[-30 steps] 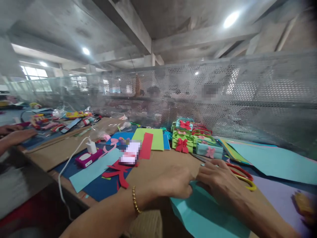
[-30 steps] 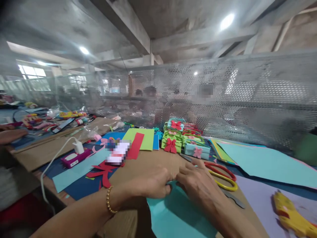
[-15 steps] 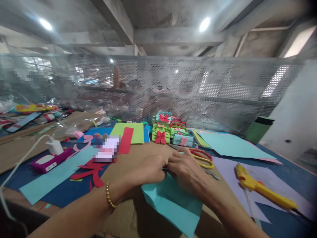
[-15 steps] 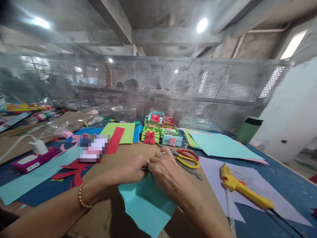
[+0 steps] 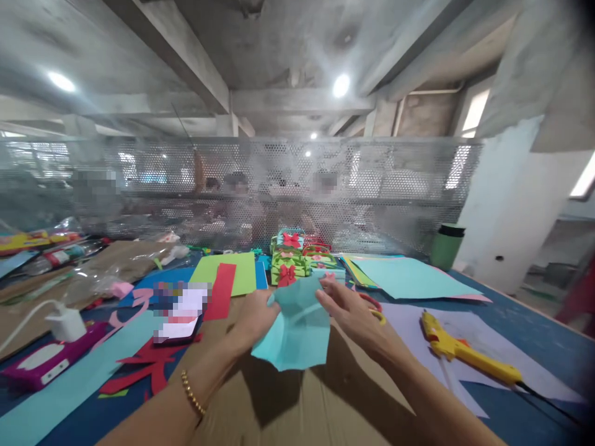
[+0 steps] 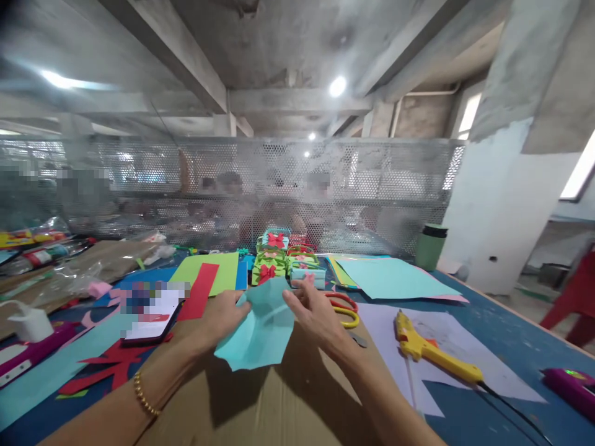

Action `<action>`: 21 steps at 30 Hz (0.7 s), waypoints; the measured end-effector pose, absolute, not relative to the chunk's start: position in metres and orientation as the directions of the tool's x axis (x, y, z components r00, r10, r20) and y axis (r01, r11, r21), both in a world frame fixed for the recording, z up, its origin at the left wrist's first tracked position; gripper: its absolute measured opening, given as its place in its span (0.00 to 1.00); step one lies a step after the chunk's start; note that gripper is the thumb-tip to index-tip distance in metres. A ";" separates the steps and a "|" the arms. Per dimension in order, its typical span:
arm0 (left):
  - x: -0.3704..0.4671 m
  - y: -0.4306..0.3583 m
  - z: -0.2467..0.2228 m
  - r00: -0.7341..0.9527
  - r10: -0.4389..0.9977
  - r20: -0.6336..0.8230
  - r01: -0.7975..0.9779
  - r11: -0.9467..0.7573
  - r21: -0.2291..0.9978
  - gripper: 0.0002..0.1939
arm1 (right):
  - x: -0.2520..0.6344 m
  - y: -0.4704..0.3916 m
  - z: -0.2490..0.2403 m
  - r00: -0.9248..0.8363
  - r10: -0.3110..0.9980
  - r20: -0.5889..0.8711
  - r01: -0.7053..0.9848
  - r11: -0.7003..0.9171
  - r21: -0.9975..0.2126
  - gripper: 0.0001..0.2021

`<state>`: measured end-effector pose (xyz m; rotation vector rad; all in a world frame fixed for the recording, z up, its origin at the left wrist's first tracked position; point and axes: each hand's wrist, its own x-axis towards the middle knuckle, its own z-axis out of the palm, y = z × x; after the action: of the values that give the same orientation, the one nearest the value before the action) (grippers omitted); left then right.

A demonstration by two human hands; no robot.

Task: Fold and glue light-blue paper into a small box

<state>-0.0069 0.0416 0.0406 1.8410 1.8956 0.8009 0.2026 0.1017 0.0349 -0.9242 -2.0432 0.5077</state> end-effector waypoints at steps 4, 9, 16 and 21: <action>-0.003 0.041 0.035 -0.146 0.974 0.171 0.788 0.010 0.615 0.13 | 0.198 0.100 0.030 -0.489 0.767 0.415 0.375 0.615 -0.694 0.11; -0.004 0.039 0.035 -0.060 0.979 0.193 0.754 -0.082 0.651 0.21 | 0.199 0.104 0.026 -0.553 0.769 0.321 0.302 0.544 -0.783 0.08; -0.011 0.040 0.038 -0.001 0.992 0.123 0.700 -0.088 0.708 0.21 | 0.200 0.104 0.022 -0.601 0.765 0.232 0.223 0.439 -0.870 0.11; -0.014 0.037 0.042 0.139 0.990 0.029 0.616 -0.109 0.780 0.21 | 0.199 0.103 0.018 -0.632 0.757 0.167 0.225 0.386 -0.895 0.12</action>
<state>-0.0140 0.0374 0.0417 1.8004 1.5437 0.7733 0.1987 0.1030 0.0184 -0.8388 -2.0786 1.2160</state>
